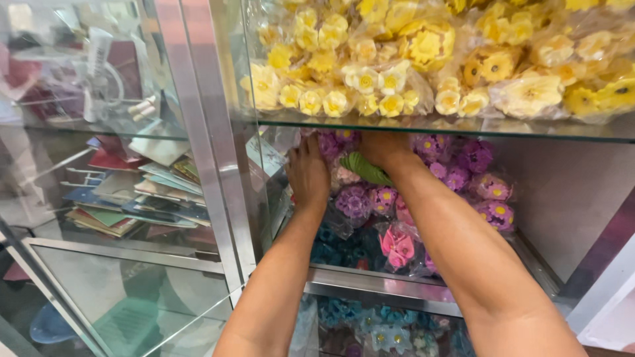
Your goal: The person sits on the floor and wipes plastic-wrapped artificial flowers with a green cloth. They pick up the flowers from a metal tray, wipe them, and place them into a glass display cabinet.
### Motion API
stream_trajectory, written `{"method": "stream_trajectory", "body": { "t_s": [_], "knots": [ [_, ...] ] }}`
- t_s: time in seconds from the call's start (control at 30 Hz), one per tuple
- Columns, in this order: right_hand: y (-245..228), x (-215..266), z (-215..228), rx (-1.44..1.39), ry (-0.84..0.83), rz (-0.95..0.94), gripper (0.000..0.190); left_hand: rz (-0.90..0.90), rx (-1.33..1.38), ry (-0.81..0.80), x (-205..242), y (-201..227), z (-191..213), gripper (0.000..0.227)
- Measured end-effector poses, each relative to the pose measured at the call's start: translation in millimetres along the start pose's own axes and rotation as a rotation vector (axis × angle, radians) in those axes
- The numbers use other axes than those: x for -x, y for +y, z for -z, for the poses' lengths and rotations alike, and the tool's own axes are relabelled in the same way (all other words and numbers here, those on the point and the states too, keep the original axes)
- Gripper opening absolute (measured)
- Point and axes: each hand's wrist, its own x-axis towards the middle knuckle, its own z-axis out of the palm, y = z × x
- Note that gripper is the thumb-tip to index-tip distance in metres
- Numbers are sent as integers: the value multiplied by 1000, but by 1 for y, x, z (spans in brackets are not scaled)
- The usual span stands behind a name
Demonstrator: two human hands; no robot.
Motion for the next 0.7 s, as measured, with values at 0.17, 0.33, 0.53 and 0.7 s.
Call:
{"method": "stream_trajectory", "body": {
  "t_s": [0.17,0.33,0.53,0.7],
  "knots": [
    [8,-3,-11,-103,-87,-1,57,-252,2,62,-1,13,-6,31],
    [11,9,-14,-222,-181,15,53,-222,85,-137,10,14,-21,41],
    [29,14,-19,-342,-30,75,55,-167,77,-184,10,19,-22,44],
    [46,30,11,-195,196,150,52,-130,102,-273,7,22,-12,49]
  ]
}}
